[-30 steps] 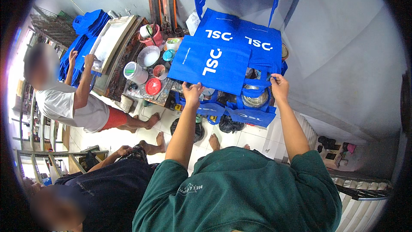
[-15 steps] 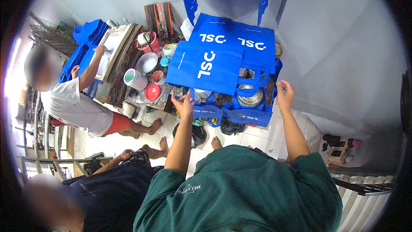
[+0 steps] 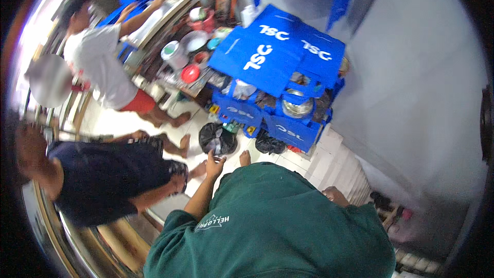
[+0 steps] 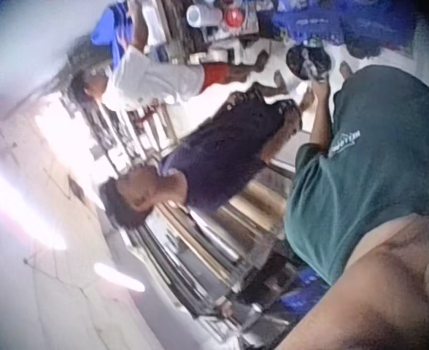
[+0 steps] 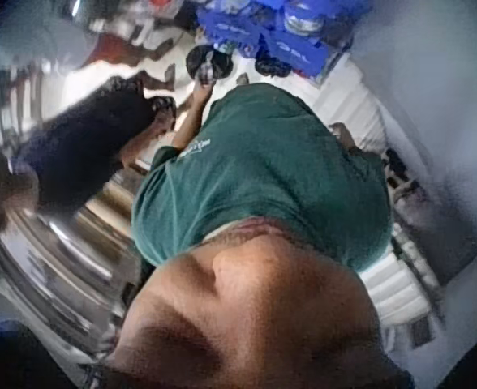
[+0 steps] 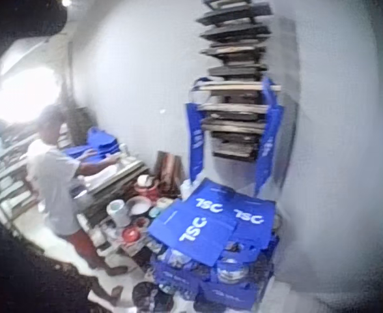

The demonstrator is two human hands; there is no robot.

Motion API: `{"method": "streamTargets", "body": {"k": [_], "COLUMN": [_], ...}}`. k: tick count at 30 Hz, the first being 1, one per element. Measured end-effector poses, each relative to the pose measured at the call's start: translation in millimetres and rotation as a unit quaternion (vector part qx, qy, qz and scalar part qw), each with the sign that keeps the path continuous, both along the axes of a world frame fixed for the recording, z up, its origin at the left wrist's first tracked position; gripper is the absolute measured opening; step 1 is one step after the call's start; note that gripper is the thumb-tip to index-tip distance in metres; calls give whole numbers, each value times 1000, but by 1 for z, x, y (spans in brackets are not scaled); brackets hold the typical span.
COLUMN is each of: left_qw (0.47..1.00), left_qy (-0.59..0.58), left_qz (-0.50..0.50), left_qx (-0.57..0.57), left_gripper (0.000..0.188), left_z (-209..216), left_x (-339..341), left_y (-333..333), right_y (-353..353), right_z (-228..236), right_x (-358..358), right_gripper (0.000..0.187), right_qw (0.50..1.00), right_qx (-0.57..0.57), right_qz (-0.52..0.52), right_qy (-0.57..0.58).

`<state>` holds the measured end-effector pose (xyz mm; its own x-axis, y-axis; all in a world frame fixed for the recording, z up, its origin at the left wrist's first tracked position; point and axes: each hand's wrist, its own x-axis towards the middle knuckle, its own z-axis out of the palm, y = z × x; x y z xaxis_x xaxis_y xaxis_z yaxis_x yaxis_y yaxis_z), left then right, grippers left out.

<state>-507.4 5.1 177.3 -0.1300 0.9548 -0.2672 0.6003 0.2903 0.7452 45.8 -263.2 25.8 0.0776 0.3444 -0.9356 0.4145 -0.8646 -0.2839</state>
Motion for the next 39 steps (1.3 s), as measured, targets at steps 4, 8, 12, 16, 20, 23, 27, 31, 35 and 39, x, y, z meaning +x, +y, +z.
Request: {"method": "streamTargets", "body": {"k": [4,8,12,16,20,23,27,31,35,39], "left_qw": [980,966,951,953,961,964,972,996,944,712], "left_qy": [90,120,131,80,64,59,72,86,13,76], "left_qz": [-16,30,63,95,93,85,57,24,34,-85], "left_qx": [-174,-227,-274,-276,-252,-244,-215,-19,328,692], "left_gripper": [79,79,80,82,81,72,67,48,34,39], "left_z": [-13,-47,-43,-41,-61,-58,-54,4,191,429], "left_x": [-26,-63,-64,-54,-47,-39,-42,-25,11,22], "left_y": [-56,-131,-165,-178,-184,-172,-159,-124,-46,-43], "right_y": [39,136,196,201,191,178,175,178,192,182], "right_z": [-6,45,71,65,79,90,106,131,197,187], "right_x": [19,11,3,3,-18,-18,-20,-22,-53,-53], "right_gripper": [35,41,42,48,52,55,57,55,49,50], "right_qw": [946,968,973,990,990,991,990,978,964,945], "right_qx": [143,215,218,124,58,77,79,72,111,177], "right_qz": [-290,-68,5,69,120,107,107,189,239,268], "right_qy": [40,-111,-81,-26,-51,-29,-53,-55,39,68]}}
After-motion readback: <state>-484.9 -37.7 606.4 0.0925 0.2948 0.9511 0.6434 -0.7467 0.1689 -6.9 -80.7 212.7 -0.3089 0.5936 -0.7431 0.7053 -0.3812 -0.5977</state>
